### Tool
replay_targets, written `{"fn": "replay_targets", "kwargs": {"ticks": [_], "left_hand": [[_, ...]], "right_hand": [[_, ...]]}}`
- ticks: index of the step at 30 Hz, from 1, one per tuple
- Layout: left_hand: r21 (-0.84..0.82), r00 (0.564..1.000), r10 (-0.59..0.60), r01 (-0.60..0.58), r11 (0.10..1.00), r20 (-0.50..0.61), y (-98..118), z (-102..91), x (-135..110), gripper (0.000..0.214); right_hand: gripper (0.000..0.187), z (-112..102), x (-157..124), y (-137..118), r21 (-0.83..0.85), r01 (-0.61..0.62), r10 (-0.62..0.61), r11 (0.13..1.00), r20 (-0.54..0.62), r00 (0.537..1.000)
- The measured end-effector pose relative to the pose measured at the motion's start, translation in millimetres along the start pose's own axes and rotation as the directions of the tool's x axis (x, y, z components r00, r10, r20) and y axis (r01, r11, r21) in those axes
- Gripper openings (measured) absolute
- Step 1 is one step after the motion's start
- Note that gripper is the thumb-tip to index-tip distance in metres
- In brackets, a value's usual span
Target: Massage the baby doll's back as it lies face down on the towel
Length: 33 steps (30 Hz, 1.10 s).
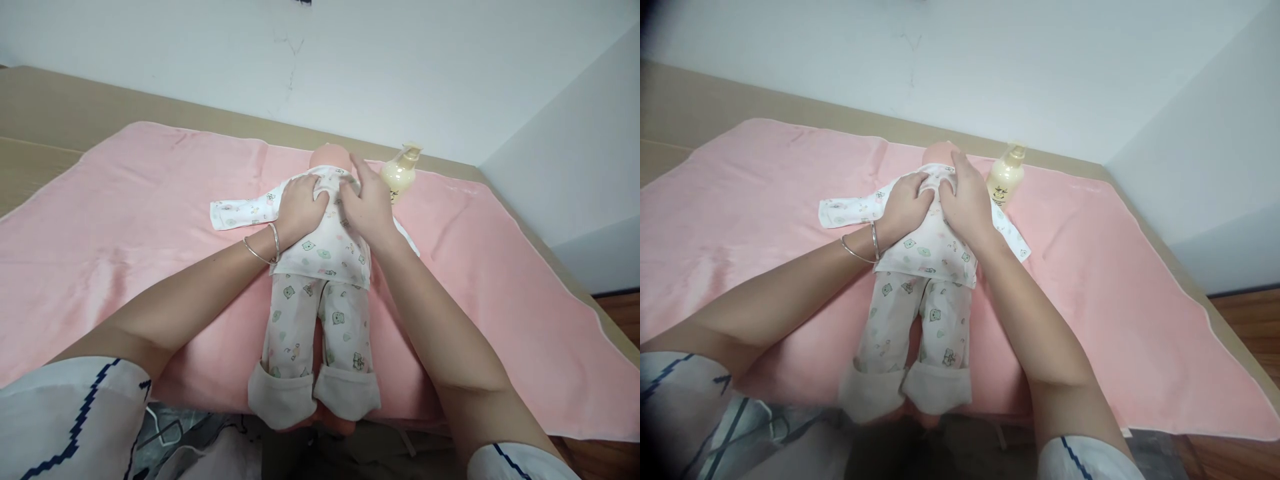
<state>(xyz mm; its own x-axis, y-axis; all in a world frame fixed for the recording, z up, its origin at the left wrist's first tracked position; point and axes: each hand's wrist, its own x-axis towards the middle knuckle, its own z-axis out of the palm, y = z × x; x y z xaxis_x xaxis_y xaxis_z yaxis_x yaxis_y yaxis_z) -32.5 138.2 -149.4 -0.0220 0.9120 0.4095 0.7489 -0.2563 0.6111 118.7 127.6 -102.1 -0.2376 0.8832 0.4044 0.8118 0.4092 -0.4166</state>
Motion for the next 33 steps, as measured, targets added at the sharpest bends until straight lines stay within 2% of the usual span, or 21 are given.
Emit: {"fn": "replay_targets", "kwargs": {"ticks": [3,6,8,10,12,13,17,20,22,25,27,29,33], "left_hand": [[-0.013,1.0,-0.005,0.004,1.0,-0.023,-3.1,3.2,-0.2,0.045],[-0.02,0.999,-0.005,0.004,1.0,-0.053,-3.7,5.2,-0.3,0.044],[-0.018,0.998,0.001,-0.002,1.0,-0.059,-3.2,5.8,-0.4,0.043],[-0.017,0.998,0.004,-0.005,1.0,-0.055,-2.9,5.9,-0.5,0.043],[-0.018,0.999,0.005,-0.006,1.0,-0.047,-3.2,5.8,-0.3,0.044],[-0.019,0.999,0.007,-0.008,1.0,-0.042,-3.4,5.6,-0.2,0.044],[-0.029,0.999,0.015,-0.016,0.999,-0.036,-3.7,4.7,0.3,0.042],[-0.04,0.999,0.004,-0.006,0.999,-0.035,-2.7,4.2,0.3,0.038],[-0.041,0.999,0.0,-0.001,0.999,-0.038,-2.2,4.1,0.2,0.037],[-0.037,0.999,-0.002,0.001,0.999,-0.038,-2.9,4.2,0.3,0.037],[-0.038,1.0,0.002,-0.003,0.999,-0.029,-3.6,4.1,0.5,0.037],[-0.049,1.0,0.015,-0.015,0.999,-0.019,-3.5,3.4,0.6,0.035],[-0.052,1.0,0.013,-0.014,0.999,-0.014,-1.5,1.6,0.3,0.029]], "right_hand": [[0.064,-6.4,-3.4,-7.2,0.052,0.012,-0.006,0.999,-0.124,0.992],[0.061,6.1,-3.6,-3.6,0.143,0.021,0.002,0.989,-0.157,0.988],[0.055,19.4,-1.9,2.8,0.148,0.023,-0.01,0.989,-0.087,0.996],[0.049,28.9,0.3,8.9,0.122,0.026,-0.03,0.992,0.032,0.999],[0.049,30.2,1.8,12.3,0.124,0.029,-0.041,0.992,0.101,0.994],[0.051,27.6,2.0,12.7,0.141,0.032,-0.046,0.989,0.098,0.994],[0.056,9.0,-0.2,7.7,0.227,0.095,-0.08,0.969,-0.075,0.994],[0.06,6.8,-2.6,2.8,0.217,0.068,-0.033,0.974,-0.162,0.986],[0.059,14.3,-3.2,1.9,0.175,0.034,-0.016,0.984,-0.103,0.995],[0.05,26.5,-2.4,3.2,0.103,0.043,-0.051,0.994,0.075,0.996],[0.048,26.5,-2.0,3.1,0.092,0.057,-0.069,0.994,0.125,0.99],[0.047,18.9,-2.4,0.8,0.106,0.067,-0.077,0.992,0.092,0.993],[0.054,5.2,-4.7,-4.8,0.14,0.076,-0.068,0.987,-0.057,0.996]]}}
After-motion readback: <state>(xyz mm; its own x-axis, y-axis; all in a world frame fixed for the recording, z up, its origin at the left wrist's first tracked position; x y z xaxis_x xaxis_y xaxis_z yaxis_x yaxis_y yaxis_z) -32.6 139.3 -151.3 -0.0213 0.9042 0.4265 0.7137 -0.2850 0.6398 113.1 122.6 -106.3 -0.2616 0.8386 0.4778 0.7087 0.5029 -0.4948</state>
